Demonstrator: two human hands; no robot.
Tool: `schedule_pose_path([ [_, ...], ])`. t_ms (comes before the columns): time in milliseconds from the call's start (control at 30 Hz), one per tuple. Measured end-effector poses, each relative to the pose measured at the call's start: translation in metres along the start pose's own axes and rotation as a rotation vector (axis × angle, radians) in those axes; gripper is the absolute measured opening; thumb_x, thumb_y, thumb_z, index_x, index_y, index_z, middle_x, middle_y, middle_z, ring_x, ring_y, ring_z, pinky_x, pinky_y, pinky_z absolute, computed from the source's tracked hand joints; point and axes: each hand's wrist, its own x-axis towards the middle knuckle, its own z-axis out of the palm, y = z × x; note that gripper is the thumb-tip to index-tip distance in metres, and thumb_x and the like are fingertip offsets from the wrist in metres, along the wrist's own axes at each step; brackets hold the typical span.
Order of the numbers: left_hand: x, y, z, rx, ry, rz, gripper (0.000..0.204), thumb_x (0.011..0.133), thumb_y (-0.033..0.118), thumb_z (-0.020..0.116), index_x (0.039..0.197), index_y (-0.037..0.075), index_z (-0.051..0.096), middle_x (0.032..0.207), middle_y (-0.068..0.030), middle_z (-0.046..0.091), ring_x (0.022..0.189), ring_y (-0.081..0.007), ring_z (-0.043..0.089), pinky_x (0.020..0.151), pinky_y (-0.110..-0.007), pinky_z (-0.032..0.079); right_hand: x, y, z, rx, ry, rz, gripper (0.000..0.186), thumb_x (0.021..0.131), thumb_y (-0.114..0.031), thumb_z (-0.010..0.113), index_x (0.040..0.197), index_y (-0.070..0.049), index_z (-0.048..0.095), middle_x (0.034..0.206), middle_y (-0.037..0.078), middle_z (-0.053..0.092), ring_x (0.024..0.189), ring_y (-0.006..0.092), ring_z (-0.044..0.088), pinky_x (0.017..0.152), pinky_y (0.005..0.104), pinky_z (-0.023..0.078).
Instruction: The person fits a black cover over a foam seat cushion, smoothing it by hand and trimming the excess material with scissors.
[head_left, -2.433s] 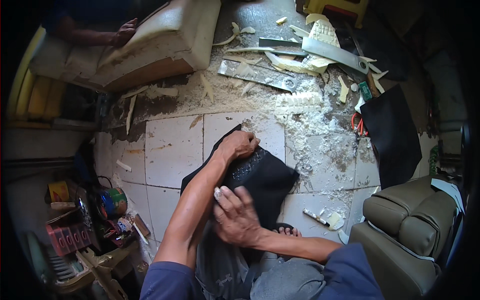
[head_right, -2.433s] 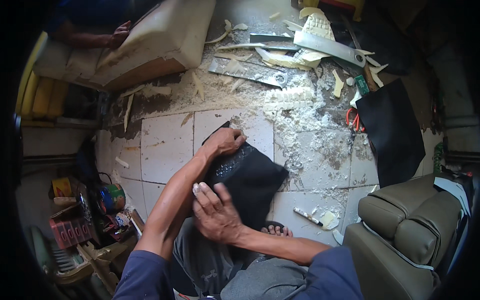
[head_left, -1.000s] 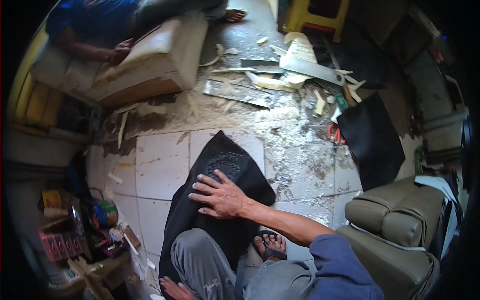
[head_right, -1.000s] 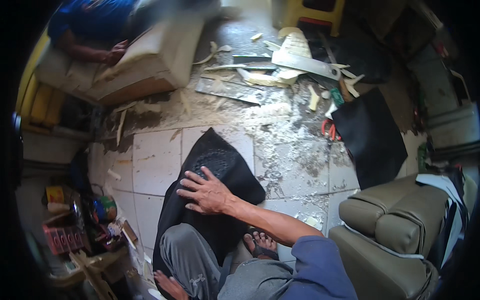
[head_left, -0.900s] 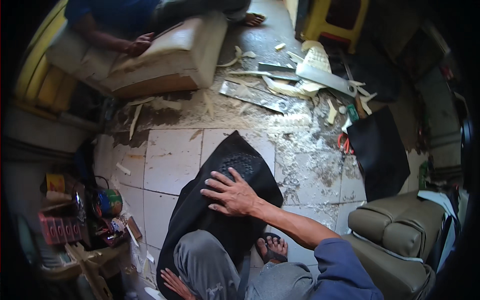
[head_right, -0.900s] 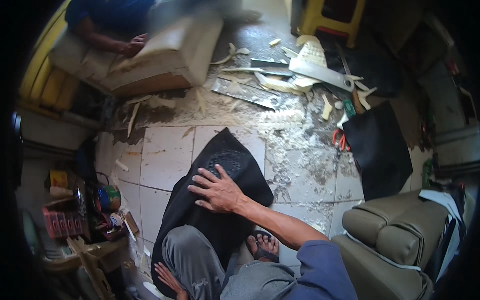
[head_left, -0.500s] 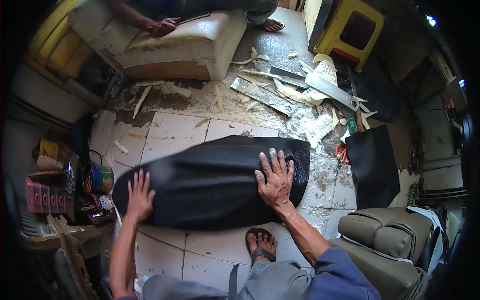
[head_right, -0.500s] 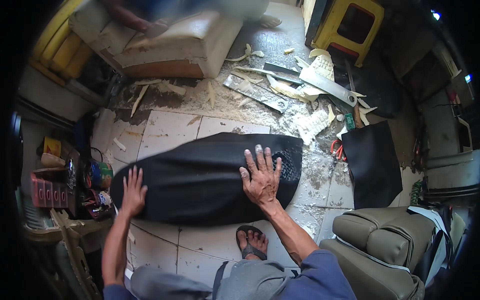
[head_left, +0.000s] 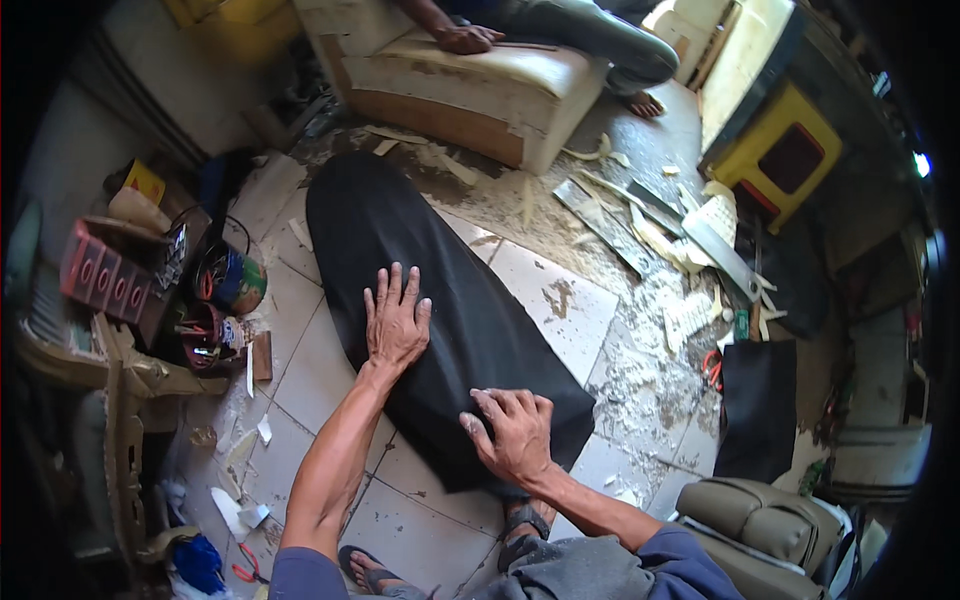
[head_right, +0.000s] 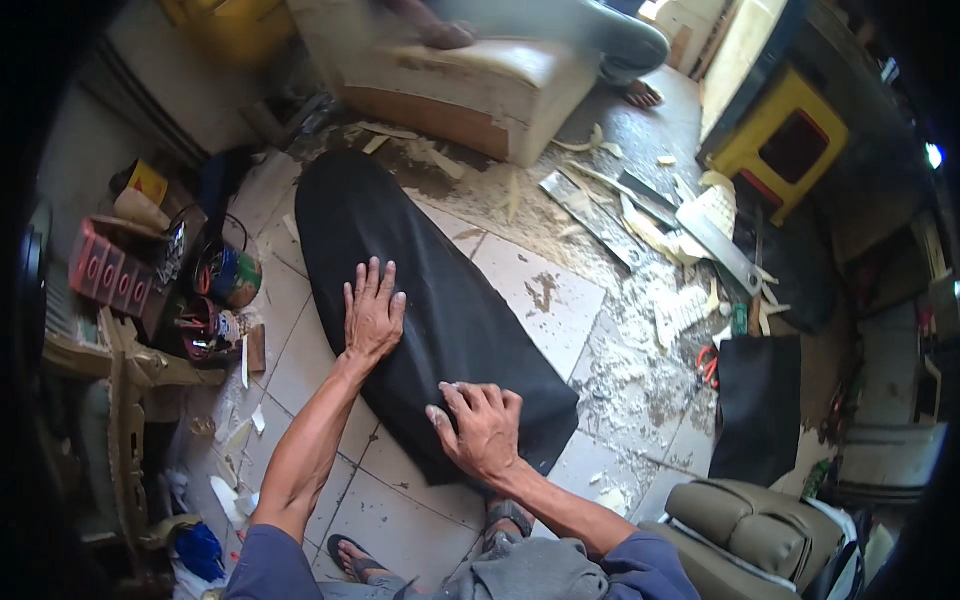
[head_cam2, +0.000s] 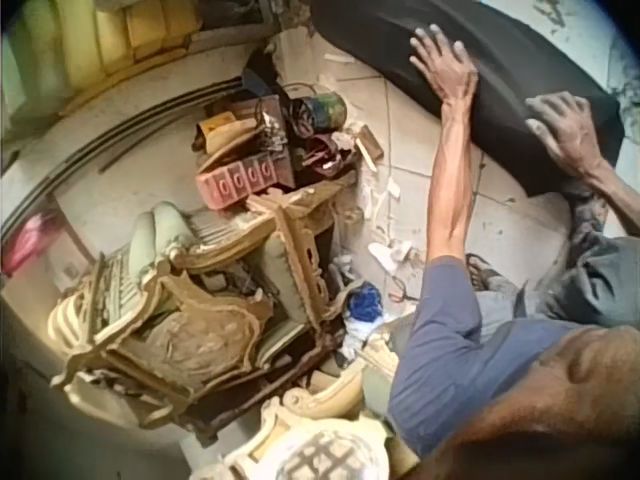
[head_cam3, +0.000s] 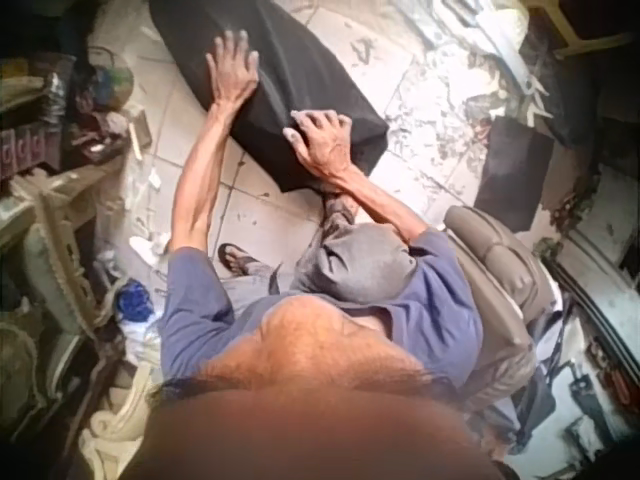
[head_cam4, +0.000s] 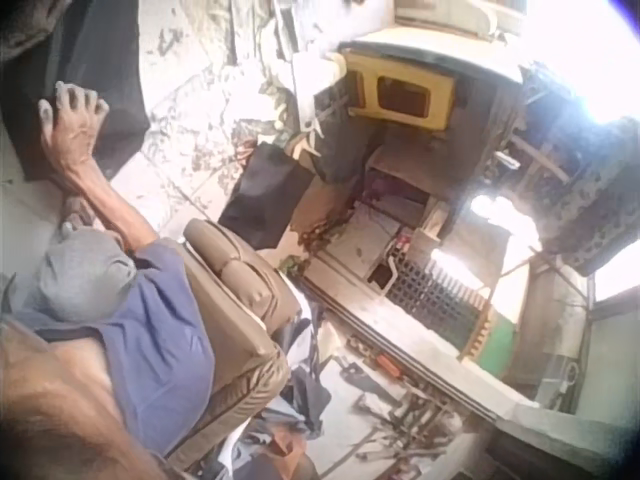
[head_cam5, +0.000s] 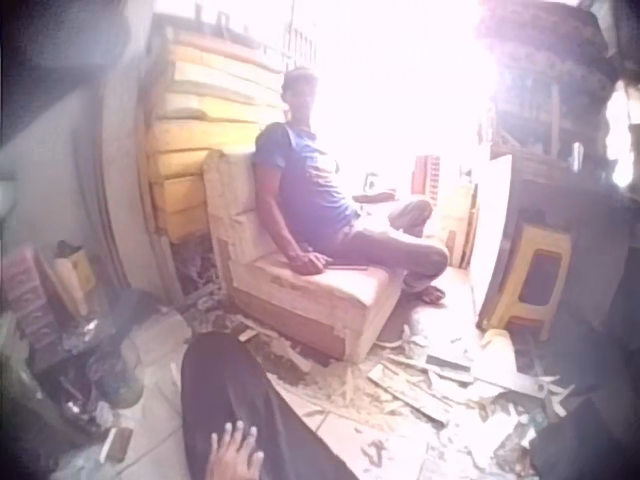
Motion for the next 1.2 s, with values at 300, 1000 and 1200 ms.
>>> schedule_pose_path([
  [300,0.024,-0.057,-0.001,0.161,-0.038,0.034,0.066,0.100,0.041,0.046,0.157,0.012,0.032,0.165,-0.0148,0.024,0.153,-0.0349,0.019,0.121,-0.060,0.012,0.221,0.009,0.095,-0.135,-0.136,-0.442,0.064,0.101,-0.043,0.047,0.156,-0.011,0.035,0.161,0.011,0.034,0.152,0.0290,0.024,0.122,0.0551,0.013],
  [1000,-0.031,0.021,-0.050,-0.097,-0.170,0.060,0.051,0.099,0.026,0.052,0.142,-0.001,0.052,0.150,-0.0242,0.046,0.145,-0.0409,0.036,0.119,-0.060,0.020,0.043,0.206,-0.007,0.119,0.120,0.519,0.032,0.100,-0.019,0.059,0.128,-0.003,0.065,0.122,0.018,0.069,0.111,0.0287,0.067,0.093,0.0368,0.052],
  [1200,-0.230,0.112,-0.032,-0.389,-0.146,-0.197,0.042,0.093,0.015,0.056,0.130,-0.004,0.061,0.137,-0.0253,0.058,0.135,-0.0413,0.049,0.116,-0.055,0.031,-0.149,0.330,-0.065,-0.652,0.220,0.801,0.049,0.096,-0.018,0.057,0.139,0.004,0.051,0.130,0.029,0.057,0.122,0.0442,0.052,0.107,0.0484,0.039],
])
